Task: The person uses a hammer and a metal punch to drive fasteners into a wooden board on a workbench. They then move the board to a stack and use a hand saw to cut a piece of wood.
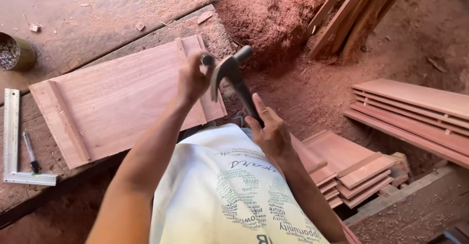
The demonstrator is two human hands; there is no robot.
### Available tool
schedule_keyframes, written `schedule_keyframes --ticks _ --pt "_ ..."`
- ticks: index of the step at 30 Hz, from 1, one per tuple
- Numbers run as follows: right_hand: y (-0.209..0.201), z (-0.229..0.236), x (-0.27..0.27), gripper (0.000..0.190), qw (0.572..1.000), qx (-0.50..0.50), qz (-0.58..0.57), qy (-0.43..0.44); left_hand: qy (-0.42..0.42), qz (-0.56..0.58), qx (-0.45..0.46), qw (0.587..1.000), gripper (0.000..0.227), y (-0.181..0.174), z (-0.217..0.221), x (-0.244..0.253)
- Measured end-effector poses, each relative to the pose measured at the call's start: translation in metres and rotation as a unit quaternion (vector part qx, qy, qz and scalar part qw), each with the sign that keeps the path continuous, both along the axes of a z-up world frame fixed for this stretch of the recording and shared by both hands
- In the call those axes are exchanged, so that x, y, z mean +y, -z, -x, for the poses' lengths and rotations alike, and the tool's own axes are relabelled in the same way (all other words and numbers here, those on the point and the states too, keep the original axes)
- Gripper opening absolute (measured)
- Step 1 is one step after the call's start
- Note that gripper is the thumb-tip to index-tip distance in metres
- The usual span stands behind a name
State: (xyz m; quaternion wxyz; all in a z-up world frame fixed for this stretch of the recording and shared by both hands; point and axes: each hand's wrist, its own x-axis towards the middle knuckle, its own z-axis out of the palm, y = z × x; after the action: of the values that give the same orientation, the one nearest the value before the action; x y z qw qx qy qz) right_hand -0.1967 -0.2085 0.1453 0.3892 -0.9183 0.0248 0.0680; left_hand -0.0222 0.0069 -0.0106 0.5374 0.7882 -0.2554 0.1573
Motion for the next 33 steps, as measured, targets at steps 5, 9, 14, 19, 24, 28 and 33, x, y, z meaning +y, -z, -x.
schedule_keyframes --ticks 5,9,14,19,24,28,33 --pt "0.011 0.019 -0.022 0.063 0.995 -0.092 -0.009 0.033 -0.094 0.182 0.007 0.979 0.04 -0.068 -0.033 0.008" --pt "0.036 0.041 -0.033 0.072 0.988 0.081 -0.035 0.129 -0.13 0.14 0.007 0.981 0.049 -0.108 -0.027 0.037" --pt "0.071 0.069 -0.035 0.068 0.983 0.101 -0.066 0.138 -0.032 0.208 0.126 0.97 0.048 -0.093 -0.013 0.037" --pt "0.068 0.077 -0.026 0.069 0.936 0.269 -0.075 0.214 -0.01 0.122 0.269 0.955 0.04 -0.053 0.002 0.007" --pt "0.095 0.099 -0.035 0.071 0.951 0.205 -0.087 0.212 -0.001 0.041 0.249 0.968 0.038 -0.047 0.025 -0.014" --pt "0.097 0.11 -0.032 0.068 0.954 0.164 -0.105 0.226 0.009 0.104 0.202 0.974 0.039 -0.052 0.038 -0.016" --pt "0.085 0.114 -0.017 0.068 0.942 0.166 -0.085 0.278 -0.049 0.042 0.356 0.932 0.032 -0.038 0.026 -0.007"
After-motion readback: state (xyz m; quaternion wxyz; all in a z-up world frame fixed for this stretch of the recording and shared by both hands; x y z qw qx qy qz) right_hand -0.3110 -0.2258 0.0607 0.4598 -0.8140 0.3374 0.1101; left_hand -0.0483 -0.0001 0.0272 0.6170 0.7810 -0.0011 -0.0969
